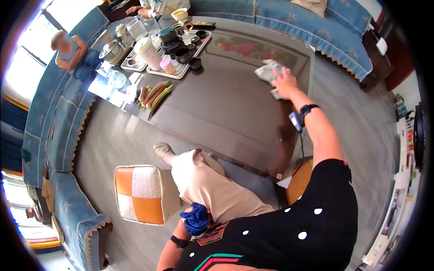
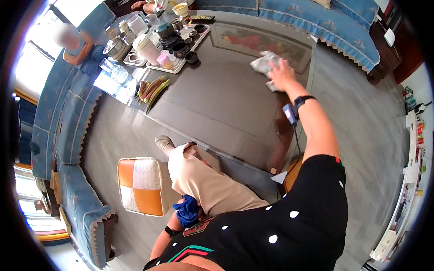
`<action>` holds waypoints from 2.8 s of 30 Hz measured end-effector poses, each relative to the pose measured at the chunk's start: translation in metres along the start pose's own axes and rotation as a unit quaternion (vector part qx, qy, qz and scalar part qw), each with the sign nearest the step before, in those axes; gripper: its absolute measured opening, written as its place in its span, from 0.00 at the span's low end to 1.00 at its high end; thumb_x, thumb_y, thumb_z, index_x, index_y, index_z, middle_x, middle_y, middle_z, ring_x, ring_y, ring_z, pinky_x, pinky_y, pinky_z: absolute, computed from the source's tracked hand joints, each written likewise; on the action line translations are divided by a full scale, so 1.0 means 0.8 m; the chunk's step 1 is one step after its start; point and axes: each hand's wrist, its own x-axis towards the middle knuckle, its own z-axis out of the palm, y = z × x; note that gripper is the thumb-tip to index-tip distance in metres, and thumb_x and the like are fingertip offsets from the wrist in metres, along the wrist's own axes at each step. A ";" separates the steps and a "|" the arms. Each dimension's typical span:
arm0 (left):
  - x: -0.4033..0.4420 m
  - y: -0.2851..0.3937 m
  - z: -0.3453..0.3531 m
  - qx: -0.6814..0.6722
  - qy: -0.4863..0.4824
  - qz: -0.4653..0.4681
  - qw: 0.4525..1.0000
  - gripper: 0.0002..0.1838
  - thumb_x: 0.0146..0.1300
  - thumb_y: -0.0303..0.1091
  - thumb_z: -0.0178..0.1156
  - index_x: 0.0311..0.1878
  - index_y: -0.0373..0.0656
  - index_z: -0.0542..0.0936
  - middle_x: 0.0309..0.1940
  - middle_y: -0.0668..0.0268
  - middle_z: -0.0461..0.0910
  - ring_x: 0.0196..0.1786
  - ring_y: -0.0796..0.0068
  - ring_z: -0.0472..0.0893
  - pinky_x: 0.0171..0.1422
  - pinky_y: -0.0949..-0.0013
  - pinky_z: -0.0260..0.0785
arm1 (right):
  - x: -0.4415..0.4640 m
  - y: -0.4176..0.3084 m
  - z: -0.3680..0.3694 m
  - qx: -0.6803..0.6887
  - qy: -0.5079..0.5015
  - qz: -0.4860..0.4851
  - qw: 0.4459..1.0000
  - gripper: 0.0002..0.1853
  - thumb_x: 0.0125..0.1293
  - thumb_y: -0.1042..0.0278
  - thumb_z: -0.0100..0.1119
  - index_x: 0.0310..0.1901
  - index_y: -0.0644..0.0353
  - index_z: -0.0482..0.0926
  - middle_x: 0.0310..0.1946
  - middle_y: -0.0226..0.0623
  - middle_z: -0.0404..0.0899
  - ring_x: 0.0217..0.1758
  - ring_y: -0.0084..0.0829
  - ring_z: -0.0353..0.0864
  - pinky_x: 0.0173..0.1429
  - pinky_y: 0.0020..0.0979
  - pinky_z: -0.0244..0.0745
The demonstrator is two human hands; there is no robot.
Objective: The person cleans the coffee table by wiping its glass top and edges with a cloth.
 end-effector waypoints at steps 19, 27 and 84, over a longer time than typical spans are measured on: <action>0.012 0.001 -0.019 0.007 -0.061 -0.004 0.998 0.39 0.63 0.65 0.48 0.53 0.31 0.77 0.31 0.47 0.78 0.31 0.52 0.80 0.36 0.61 0.74 | 0.071 -0.148 -0.042 0.046 -0.041 -0.041 0.997 0.32 0.71 0.43 0.42 0.75 0.36 0.52 0.78 0.44 0.39 0.80 0.48 0.41 0.75 0.57 0.48; 0.016 -0.008 -0.029 -0.014 -0.112 0.013 0.994 0.37 0.65 0.64 0.49 0.55 0.33 0.76 0.34 0.46 0.78 0.35 0.48 0.81 0.41 0.58 0.75 | -0.149 -0.224 -0.063 0.161 -0.043 -0.373 0.913 0.32 0.70 0.46 0.49 0.74 0.36 0.55 0.78 0.47 0.36 0.81 0.47 0.36 0.78 0.55 0.38; 0.015 -0.012 -0.051 -0.105 -0.146 0.007 0.984 0.37 0.67 0.61 0.44 0.54 0.29 0.75 0.34 0.45 0.77 0.36 0.45 0.82 0.41 0.55 0.79 | -0.173 0.017 0.000 0.097 0.055 -0.081 0.990 0.32 0.65 0.49 0.56 0.71 0.38 0.62 0.74 0.48 0.50 0.75 0.51 0.54 0.71 0.55 0.54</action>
